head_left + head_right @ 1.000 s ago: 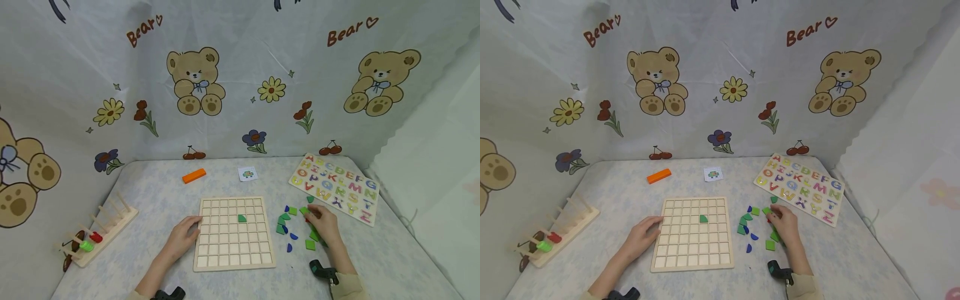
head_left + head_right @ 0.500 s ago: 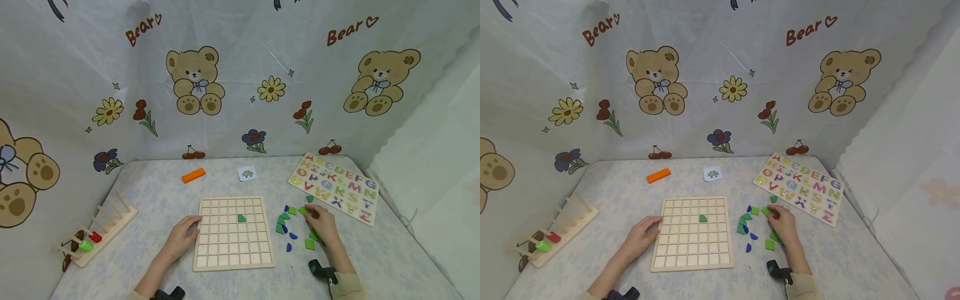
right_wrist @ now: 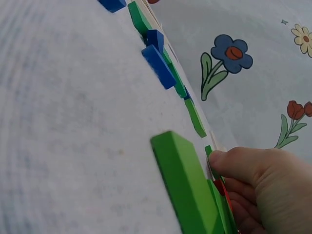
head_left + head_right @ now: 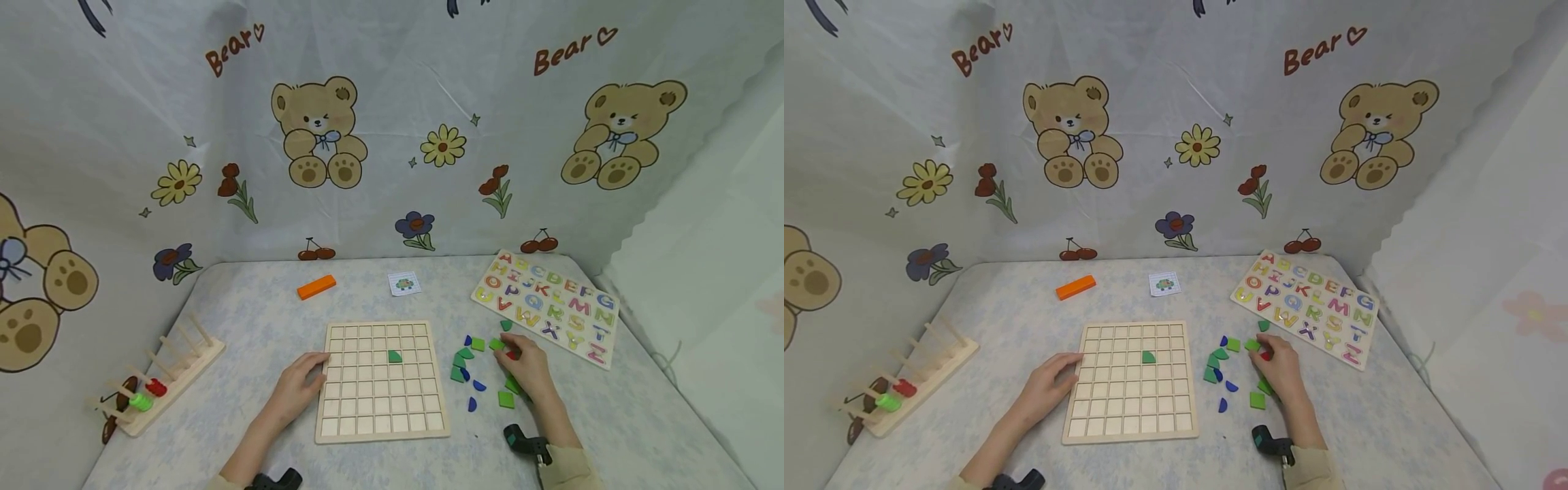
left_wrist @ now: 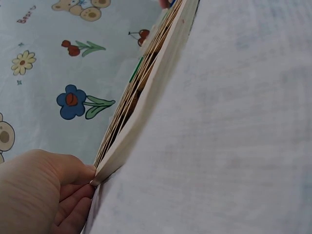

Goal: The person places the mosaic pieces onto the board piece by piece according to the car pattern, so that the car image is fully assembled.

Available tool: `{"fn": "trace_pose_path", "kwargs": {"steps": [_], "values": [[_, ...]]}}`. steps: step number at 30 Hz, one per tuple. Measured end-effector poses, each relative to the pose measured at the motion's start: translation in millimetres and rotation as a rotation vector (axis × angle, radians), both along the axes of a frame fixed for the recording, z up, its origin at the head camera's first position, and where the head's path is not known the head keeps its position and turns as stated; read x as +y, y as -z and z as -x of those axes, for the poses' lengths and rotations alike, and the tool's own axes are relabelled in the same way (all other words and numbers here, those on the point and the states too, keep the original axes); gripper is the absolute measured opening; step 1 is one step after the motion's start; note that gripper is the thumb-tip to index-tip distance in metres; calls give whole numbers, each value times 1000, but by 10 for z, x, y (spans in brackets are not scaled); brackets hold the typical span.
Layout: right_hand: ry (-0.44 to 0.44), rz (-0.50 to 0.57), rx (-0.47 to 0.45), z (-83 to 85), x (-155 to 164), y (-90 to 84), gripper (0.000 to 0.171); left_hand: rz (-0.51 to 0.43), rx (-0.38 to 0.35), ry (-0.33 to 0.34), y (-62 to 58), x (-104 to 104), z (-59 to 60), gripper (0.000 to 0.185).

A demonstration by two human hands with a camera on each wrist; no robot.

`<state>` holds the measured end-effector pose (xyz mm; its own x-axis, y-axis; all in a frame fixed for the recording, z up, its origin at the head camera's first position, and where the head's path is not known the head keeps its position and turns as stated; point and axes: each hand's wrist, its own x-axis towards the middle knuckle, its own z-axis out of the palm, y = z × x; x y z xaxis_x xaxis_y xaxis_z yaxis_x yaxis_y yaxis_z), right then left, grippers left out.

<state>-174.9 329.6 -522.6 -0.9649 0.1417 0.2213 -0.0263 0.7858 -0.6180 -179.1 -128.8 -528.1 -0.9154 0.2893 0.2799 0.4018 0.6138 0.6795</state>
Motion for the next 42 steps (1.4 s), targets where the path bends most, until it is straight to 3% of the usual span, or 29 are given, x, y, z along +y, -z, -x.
{"fn": "trace_pose_path", "kwargs": {"steps": [12, 19, 32, 42], "values": [[-24, 2, 37, -8, 22, 23, 32, 2, 6, -2, 5, -5, -17, 39], [-11, 17, 107, -20, 29, -2, 31, -28, -1, 13, 1, -11, -34, 40], [-36, 191, 107, -66, -2, -291, 30, -21, 7, 36, 5, -24, -14, 39], [-61, 149, 83, -60, -84, -452, 32, -26, 38, 36, 14, -25, -1, 39]]}}
